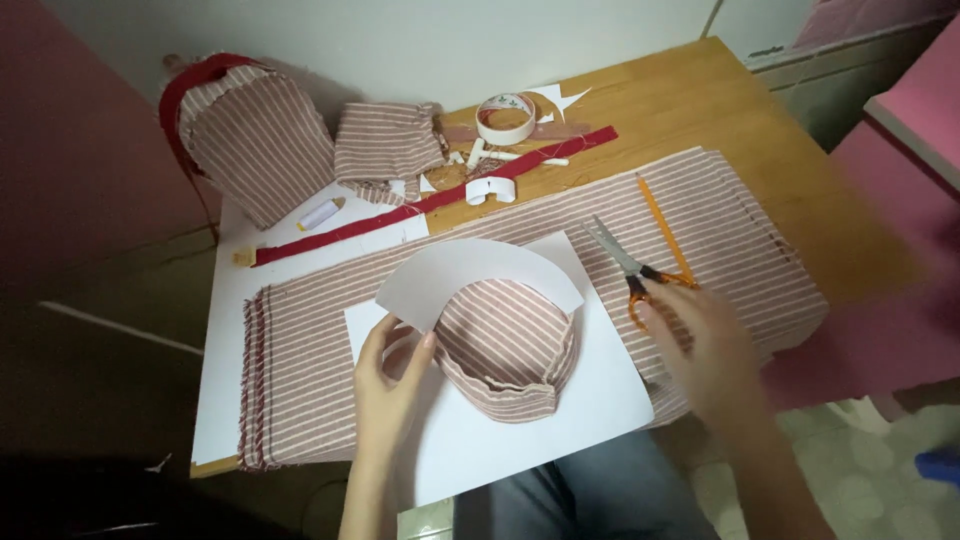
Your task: Trimming excess fabric from a sewn component using scissors on a workshop table.
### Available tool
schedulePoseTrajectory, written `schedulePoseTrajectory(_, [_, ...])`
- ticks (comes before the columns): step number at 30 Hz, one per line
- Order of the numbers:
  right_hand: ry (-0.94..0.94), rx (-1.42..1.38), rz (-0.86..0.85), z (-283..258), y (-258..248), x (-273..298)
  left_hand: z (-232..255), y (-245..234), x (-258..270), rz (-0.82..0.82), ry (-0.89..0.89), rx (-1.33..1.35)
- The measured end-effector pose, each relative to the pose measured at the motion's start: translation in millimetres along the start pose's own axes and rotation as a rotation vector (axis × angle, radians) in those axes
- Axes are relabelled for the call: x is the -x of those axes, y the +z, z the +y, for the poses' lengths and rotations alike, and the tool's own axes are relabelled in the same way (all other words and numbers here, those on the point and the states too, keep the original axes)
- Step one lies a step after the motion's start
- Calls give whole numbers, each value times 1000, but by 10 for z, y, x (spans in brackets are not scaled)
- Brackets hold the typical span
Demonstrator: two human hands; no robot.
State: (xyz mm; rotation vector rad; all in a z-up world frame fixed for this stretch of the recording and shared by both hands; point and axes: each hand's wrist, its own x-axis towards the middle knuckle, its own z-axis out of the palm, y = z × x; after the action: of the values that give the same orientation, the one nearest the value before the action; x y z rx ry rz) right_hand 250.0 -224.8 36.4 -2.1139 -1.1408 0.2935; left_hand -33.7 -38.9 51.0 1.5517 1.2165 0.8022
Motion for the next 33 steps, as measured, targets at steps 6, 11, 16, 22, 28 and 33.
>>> schedulePoseTrajectory(6, [28, 244, -3, 263, 2, -135, -258, -24, -26, 5, 115, 23])
schedulePoseTrajectory(11, [-74, 426, -28, 110, -51, -287, -326, -53, -54, 8, 128, 80])
schedulePoseTrajectory(16, [155, 396, -141, -130, -145, -299, -293, -33, -18, 38, 85, 109])
schedulePoseTrajectory(22, [-422, 263, 358, 285, 18, -54, -637, -58, 124, 245, 557, 169])
schedulePoseTrajectory(28, [-195, -80, 166, -191, 384, 495, -204, -110, 411, -264, 666, -217])
schedulePoseTrajectory(33, [-361, -91, -63, -230, 630, 555, -72, -45, 408, -341, 804, -303])
